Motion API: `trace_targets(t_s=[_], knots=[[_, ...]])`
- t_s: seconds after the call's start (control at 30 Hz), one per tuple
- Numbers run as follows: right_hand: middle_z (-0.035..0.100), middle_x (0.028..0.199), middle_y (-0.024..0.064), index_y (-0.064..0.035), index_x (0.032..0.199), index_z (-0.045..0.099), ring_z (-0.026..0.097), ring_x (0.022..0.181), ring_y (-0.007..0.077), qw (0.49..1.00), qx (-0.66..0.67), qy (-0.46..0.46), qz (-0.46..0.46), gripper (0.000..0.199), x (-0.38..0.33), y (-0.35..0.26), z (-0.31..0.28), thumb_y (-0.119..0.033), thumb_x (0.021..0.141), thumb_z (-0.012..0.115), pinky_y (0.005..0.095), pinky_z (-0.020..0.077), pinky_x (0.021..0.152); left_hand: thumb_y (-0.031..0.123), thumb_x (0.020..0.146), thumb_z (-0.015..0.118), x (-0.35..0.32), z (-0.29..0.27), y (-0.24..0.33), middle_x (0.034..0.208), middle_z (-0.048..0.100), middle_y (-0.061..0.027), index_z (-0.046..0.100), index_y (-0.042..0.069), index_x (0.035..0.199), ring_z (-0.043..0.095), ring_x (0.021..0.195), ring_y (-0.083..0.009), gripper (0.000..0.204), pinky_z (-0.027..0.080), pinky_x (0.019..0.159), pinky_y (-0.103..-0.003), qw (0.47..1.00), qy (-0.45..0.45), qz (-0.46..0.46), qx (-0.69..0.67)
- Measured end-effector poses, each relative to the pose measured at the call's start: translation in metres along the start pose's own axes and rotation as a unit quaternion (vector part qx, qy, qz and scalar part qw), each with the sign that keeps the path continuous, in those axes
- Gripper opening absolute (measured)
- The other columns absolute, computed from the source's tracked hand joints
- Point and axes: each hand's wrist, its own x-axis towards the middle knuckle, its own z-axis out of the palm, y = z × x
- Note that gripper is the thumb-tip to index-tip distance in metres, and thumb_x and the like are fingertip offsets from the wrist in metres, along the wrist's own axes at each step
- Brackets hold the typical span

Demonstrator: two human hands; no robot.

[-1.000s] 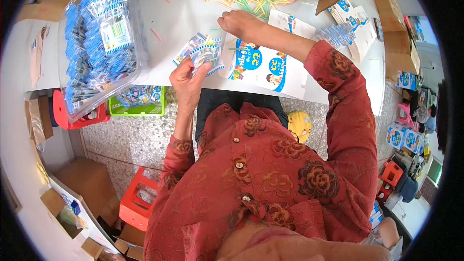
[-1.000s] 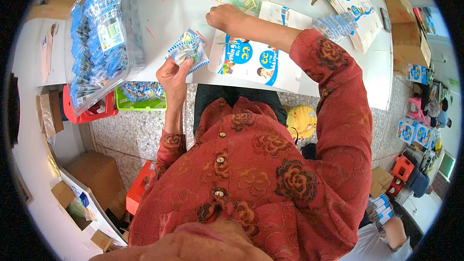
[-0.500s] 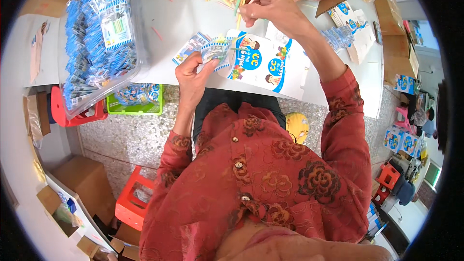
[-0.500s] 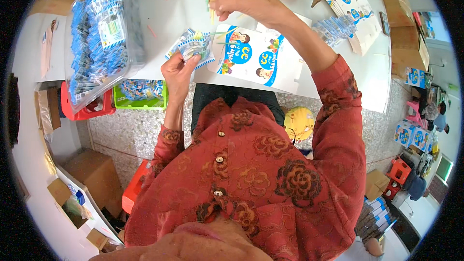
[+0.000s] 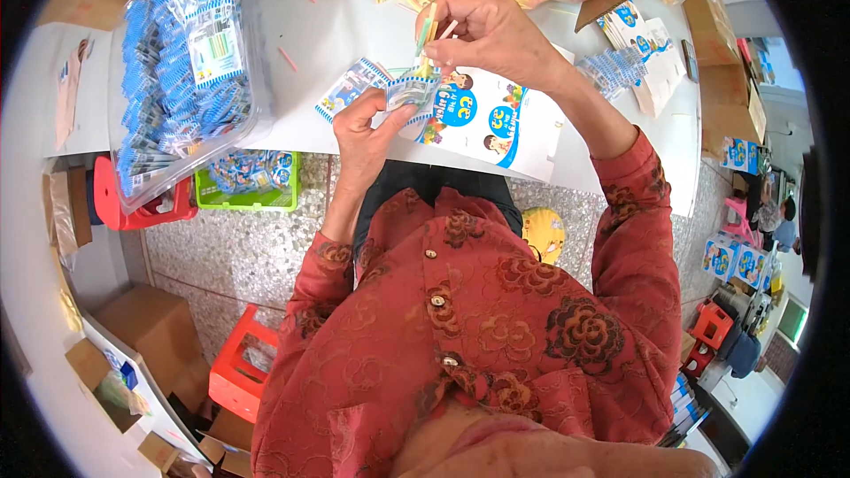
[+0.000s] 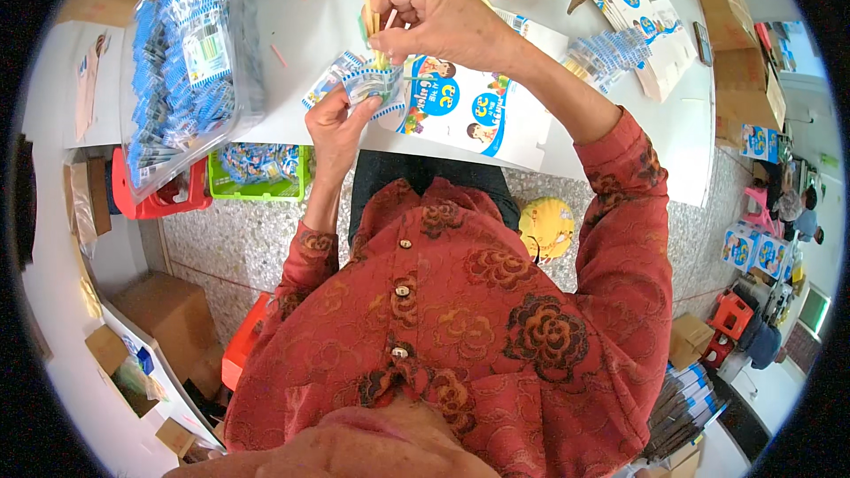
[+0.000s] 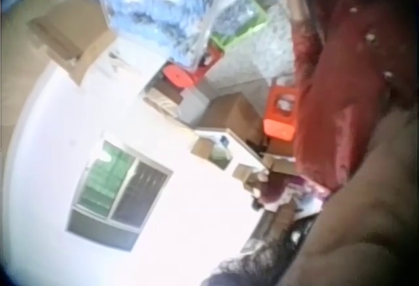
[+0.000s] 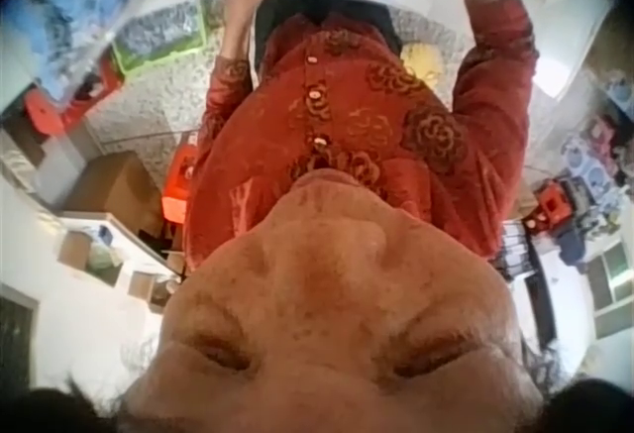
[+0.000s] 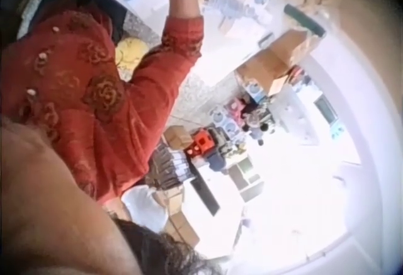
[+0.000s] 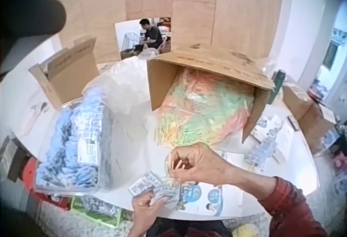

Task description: Packaging small toy components into plastic bags.

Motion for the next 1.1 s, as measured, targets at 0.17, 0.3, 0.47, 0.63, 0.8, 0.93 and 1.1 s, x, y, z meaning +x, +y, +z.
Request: trace_targets(t_s=[0.17,0.3,0.47,0.63,0.8,0.93,1.1], knots=[[0.058,0.071,0.0004,-0.0015,0.090,0.060,0.053,0.060,0.0032,0.999,-0.032,-0.014,0.028,0.008,-0.007,-0.006,0.005,-0.005,0.082,0.062,0.0166,0.0425,0.051,0.002,0.075,0.069,0.002,0.004,0.007,0.070,0.058,-0.0014,0.064,-0.003,0.078,0.049,0.065,-0.0070,0.007,0.038,0.060,-0.022,1.000,0.025,-0.005,-0.003],[0.058,0.072,-0.0006,-0.0022,0.089,0.061,0.051,0.059,0.0023,0.995,-0.097,0.007,-0.007,0.008,-0.007,-0.009,0.008,-0.004,0.081,0.062,0.0159,0.0412,0.051,0.002,0.075,0.069,0.005,0.008,0.008,0.071,0.059,-0.0021,0.065,-0.003,0.079,0.049,0.066,-0.0073,0.007,0.039,0.061,-0.022,0.999,0.029,0.003,-0.032],[0.059,0.080,-0.0012,-0.0033,0.092,0.062,0.052,0.066,0.0026,0.992,-0.123,0.013,0.026,0.012,-0.004,-0.005,0.003,-0.004,0.079,0.064,0.0175,0.0427,0.055,0.002,0.075,0.069,0.013,0.010,0.007,0.071,0.058,-0.0015,0.065,-0.003,0.081,0.049,0.066,-0.0074,0.009,0.038,0.061,-0.022,0.999,0.021,0.028,-0.017],[0.061,0.092,-0.0008,-0.0045,0.097,0.063,0.055,0.079,0.0061,0.974,-0.226,0.023,-0.011,0.017,0.001,-0.004,-0.004,-0.008,0.081,0.063,0.0223,0.0458,0.063,0.004,0.076,0.068,0.022,0.009,0.005,0.071,0.057,-0.0004,0.065,-0.003,0.083,0.046,0.065,-0.0067,0.010,0.037,0.059,-0.021,1.000,0.013,0.020,-0.005],[0.062,0.108,0.0081,-0.0037,0.106,0.060,0.058,0.101,0.0190,0.983,-0.182,0.017,-0.014,0.023,0.003,0.003,0.000,-0.017,0.089,0.053,0.0298,0.0444,0.086,0.004,0.078,0.067,0.022,0.020,0.010,0.071,0.056,0.0016,0.066,-0.003,0.085,0.043,0.063,-0.0047,0.010,0.035,0.057,-0.021,0.999,-0.003,-0.016,-0.043],[0.060,0.111,0.0103,-0.0029,0.112,0.057,0.056,0.105,0.0199,0.981,-0.189,-0.040,-0.006,0.028,0.006,0.004,0.006,-0.020,0.092,0.048,0.0298,0.0425,0.090,0.005,0.079,0.067,0.018,0.019,0.009,0.077,0.060,0.0017,0.066,-0.002,0.088,0.048,0.067,-0.0037,0.011,0.039,0.062,-0.020,0.997,-0.033,-0.060,-0.027],[0.061,0.108,0.0086,-0.0042,0.122,0.049,0.056,0.102,0.0160,0.987,-0.146,0.030,-0.057,0.035,0.002,0.017,0.006,-0.023,0.092,0.048,0.0288,0.0441,0.087,0.007,0.084,0.062,0.019,0.025,0.013,0.088,0.063,-0.0011,0.063,-0.002,0.098,0.054,0.075,-0.0045,0.016,0.044,0.069,-0.021,0.983,-0.039,-0.100,-0.150]])
